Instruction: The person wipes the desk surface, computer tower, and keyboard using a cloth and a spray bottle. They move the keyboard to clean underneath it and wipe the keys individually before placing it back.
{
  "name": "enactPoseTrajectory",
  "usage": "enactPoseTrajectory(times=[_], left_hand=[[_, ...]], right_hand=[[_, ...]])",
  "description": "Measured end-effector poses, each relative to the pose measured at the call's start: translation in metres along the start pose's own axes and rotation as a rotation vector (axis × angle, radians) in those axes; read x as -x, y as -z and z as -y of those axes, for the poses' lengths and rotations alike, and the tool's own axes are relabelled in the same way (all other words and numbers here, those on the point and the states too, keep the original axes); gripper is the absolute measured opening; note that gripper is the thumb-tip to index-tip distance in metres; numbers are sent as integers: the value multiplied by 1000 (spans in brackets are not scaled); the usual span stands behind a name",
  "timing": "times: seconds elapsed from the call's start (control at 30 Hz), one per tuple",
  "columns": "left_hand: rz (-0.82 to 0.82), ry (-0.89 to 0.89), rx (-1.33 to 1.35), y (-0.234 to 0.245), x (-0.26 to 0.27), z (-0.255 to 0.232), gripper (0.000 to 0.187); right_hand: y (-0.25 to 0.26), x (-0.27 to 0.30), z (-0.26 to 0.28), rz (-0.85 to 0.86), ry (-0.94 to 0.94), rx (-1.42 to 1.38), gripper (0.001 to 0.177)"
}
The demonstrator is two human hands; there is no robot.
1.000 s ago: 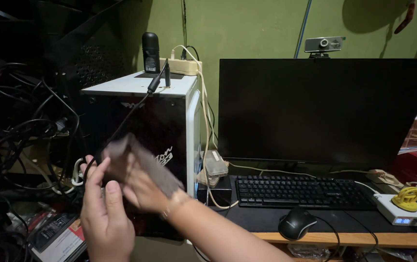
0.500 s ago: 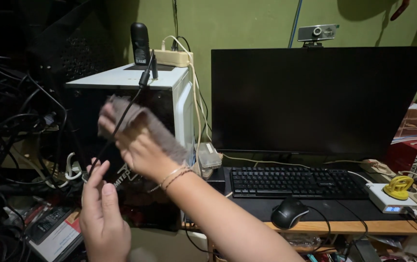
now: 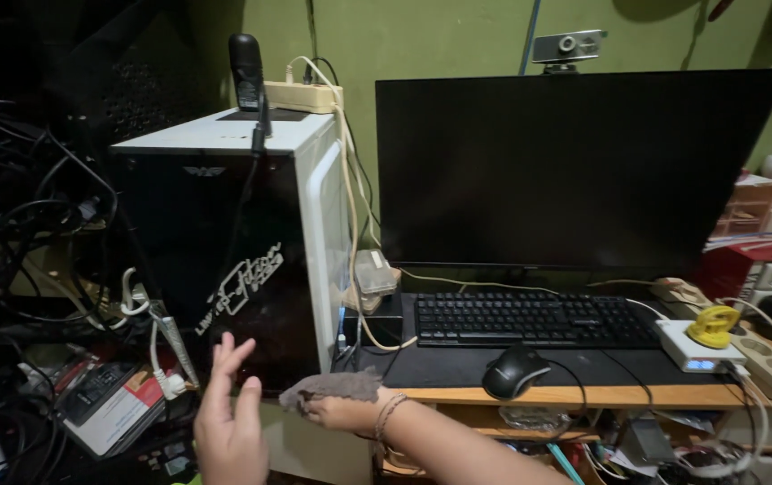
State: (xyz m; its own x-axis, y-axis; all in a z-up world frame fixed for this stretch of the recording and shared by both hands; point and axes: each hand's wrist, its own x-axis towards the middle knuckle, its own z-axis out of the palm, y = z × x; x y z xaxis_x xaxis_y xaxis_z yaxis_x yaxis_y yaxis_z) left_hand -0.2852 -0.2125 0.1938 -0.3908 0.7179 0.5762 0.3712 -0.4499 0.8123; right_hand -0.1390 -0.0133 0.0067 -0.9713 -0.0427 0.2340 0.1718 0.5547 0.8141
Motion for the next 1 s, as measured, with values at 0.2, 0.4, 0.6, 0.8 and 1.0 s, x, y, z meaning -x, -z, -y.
enactPoseTrajectory(times=[0.2, 0.4, 0.6, 0.8, 1.0], left_hand=[[49, 31, 6, -50, 35, 40, 39], [113, -73, 56, -113, 81, 26, 32], [548, -124, 165, -208, 176, 3, 27], [1519, 345, -217, -269, 239, -67, 31], [1925, 530, -637, -286, 261, -107, 105]], right_hand=[[221, 23, -77, -480, -213, -504, 17], [242, 176, -54, -760, -1508, -624, 43], [278, 309, -12, -907, -2080, -790, 28], [288, 416, 28, -981, -2239, -891, 18], [288, 459, 58, -789, -2329, -896, 25]])
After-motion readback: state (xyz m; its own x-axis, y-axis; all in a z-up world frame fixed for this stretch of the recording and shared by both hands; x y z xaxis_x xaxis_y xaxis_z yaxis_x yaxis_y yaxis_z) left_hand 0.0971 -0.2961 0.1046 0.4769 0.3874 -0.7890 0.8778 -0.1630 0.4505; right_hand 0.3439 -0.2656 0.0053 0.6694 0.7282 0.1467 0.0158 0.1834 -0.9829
